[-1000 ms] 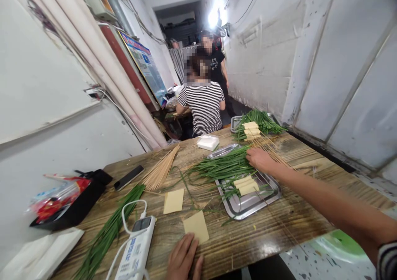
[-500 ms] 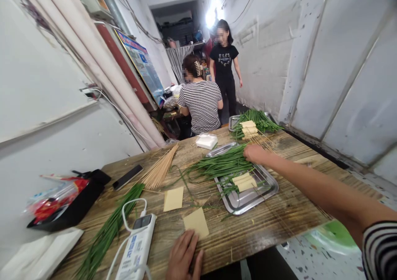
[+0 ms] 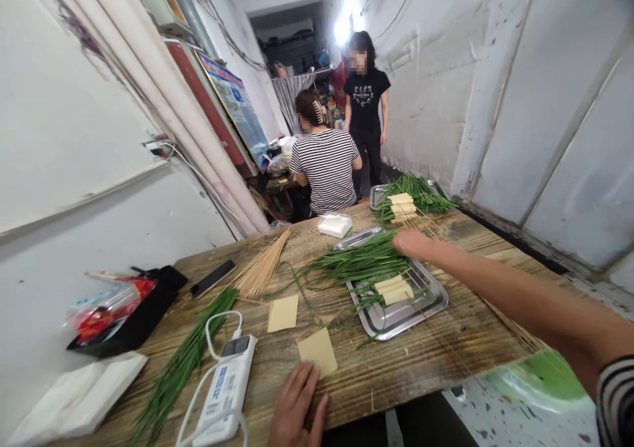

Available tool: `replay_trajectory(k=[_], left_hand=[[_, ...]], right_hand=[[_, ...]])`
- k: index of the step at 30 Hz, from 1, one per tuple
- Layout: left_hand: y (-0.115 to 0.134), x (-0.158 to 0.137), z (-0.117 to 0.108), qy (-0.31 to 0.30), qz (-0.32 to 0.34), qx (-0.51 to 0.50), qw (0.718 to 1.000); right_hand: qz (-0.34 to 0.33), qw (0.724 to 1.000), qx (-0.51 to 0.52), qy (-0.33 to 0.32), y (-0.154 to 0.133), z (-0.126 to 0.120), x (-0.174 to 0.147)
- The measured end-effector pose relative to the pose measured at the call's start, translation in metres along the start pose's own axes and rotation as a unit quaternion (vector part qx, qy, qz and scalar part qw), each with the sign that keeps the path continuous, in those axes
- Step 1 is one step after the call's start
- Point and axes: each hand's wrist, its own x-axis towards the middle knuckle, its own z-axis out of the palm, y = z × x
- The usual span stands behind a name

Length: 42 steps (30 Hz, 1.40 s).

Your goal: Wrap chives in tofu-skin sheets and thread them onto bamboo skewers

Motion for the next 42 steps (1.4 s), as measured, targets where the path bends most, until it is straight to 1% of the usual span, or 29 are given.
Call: replay_trajectory(k=[4, 7, 11, 14, 17, 22, 28, 33, 38, 42], left_hand=[[0.001, -0.002, 0.0, 0.002, -0.011, -0.007, 1.0], [0.004, -0.002, -0.002, 0.001, -0.013, -0.001, 1.0], [0.012, 0.003, -0.007, 0.024, -0.026, 0.004, 0.999], [0.02, 0.01, -0.013, 0.046, -0.034, -0.004, 0.998], [0.026, 0.015, -0.019, 0.053, -0.033, -0.008, 0.998], [0.03, 0.014, -0.026, 0.06, -0.028, -0.016, 0.998], [0.035, 0.011, -0.03, 0.057, -0.029, -0.028, 0.998], [0.039, 0.011, -0.031, 0.048, -0.017, -0.027, 0.998], [0.041, 0.015, -0.031, 0.049, -0.015, -0.033, 0.998], [0.046, 0.03, -0.032, 0.053, -0.005, -0.038, 0.998]], right_hand=[[-0.004, 1.0, 0.003, 0.01, -0.001, -0.009, -0.014], [0.009, 1.0, 0.005, 0.015, -0.003, -0.014, -0.023], [0.029, 0.999, 0.011, 0.027, -0.001, -0.016, -0.03], [0.043, 0.999, 0.013, 0.028, 0.001, -0.015, -0.033], [0.057, 0.998, 0.013, 0.019, 0.001, -0.01, -0.035], [0.07, 0.997, 0.024, -0.01, 0.002, 0.001, -0.03], [0.055, 0.996, 0.047, -0.045, -0.002, 0.008, -0.021], [0.044, 0.996, 0.048, -0.057, -0.002, 0.006, -0.02], [0.009, 0.998, 0.042, -0.046, 0.006, -0.004, -0.023], [-0.025, 0.999, 0.036, -0.009, -0.002, -0.006, -0.031]])
